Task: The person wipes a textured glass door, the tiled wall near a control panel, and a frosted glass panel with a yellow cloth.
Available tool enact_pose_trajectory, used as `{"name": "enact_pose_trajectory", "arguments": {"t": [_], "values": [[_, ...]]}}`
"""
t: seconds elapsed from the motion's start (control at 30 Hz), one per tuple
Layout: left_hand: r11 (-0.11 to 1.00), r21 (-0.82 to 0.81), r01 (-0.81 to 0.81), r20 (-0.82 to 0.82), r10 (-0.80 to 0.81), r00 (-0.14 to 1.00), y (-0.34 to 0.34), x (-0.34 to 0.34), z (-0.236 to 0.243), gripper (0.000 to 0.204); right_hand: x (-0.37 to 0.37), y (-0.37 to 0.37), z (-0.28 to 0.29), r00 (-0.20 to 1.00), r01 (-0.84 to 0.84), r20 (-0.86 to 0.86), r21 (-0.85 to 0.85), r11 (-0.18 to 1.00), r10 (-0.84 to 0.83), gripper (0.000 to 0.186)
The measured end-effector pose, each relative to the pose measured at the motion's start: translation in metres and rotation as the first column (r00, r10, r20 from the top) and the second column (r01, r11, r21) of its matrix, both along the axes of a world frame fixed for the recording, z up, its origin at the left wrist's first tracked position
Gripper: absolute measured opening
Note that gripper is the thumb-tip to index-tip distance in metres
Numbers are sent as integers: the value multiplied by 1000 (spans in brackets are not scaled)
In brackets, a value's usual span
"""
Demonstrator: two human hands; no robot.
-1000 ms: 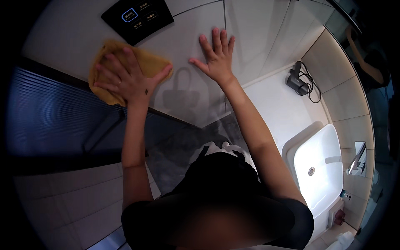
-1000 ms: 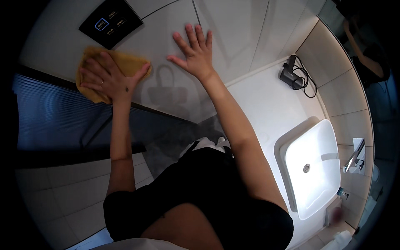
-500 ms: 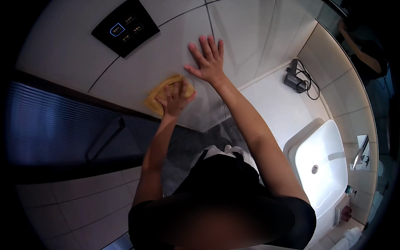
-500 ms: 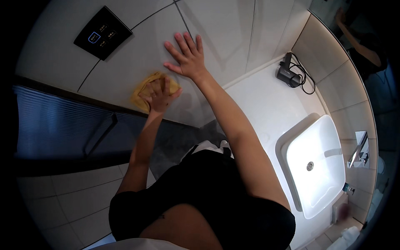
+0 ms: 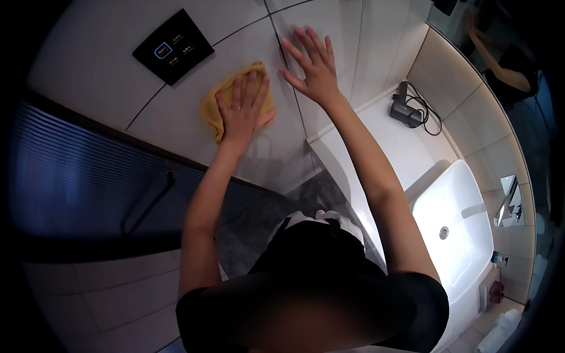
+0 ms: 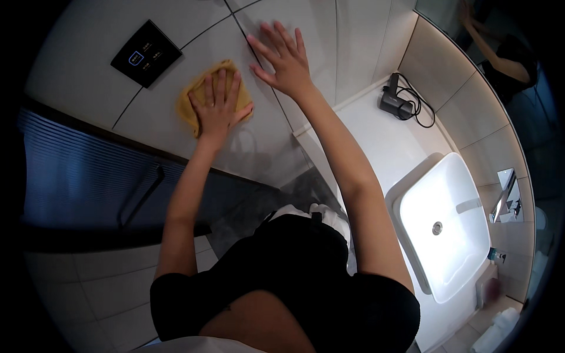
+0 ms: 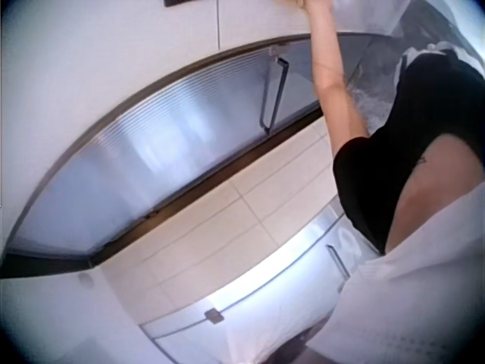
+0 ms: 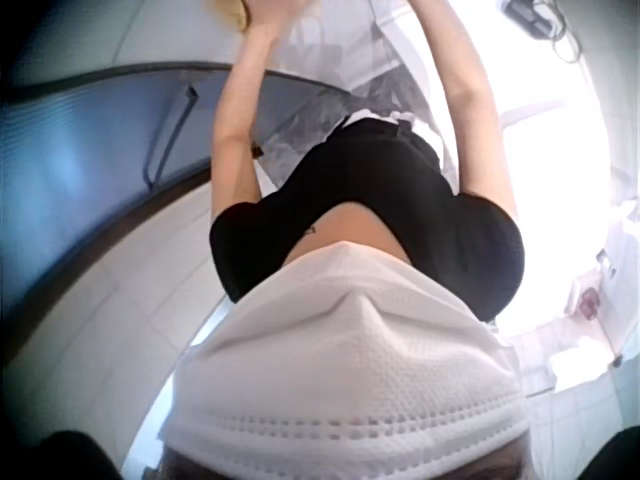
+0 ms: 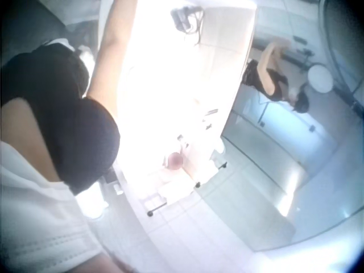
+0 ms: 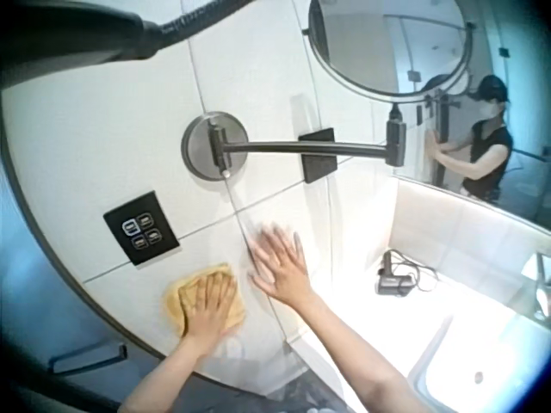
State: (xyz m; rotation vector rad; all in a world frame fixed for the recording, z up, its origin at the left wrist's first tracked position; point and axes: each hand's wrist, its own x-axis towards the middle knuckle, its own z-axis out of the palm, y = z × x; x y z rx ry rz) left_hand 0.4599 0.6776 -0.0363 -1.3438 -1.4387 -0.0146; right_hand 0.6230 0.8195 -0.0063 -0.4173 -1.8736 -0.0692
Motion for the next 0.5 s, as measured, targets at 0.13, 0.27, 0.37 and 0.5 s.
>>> {"name": "enact_pose_trajectory", "arguments": {"t": [0.13,0.27,0.37,0.5], "values": [[999,33,35,45,-37,998,33,21,35,96,3,13,1,999,42,-12,8,999,-42,54],[995,103,4,46,-9,999,52,28,39,100,5,32,-11,998,56,-30,9,998,-55,52],[994,102,-31,59,25,998,58,33,28,103,6,45,-21,998,17,-59,30,999,-15,51],[996,88,5,153,-18,988,70,39,-7,98,1,47,-29,998,52,-41,37,998,-51,52]]}}
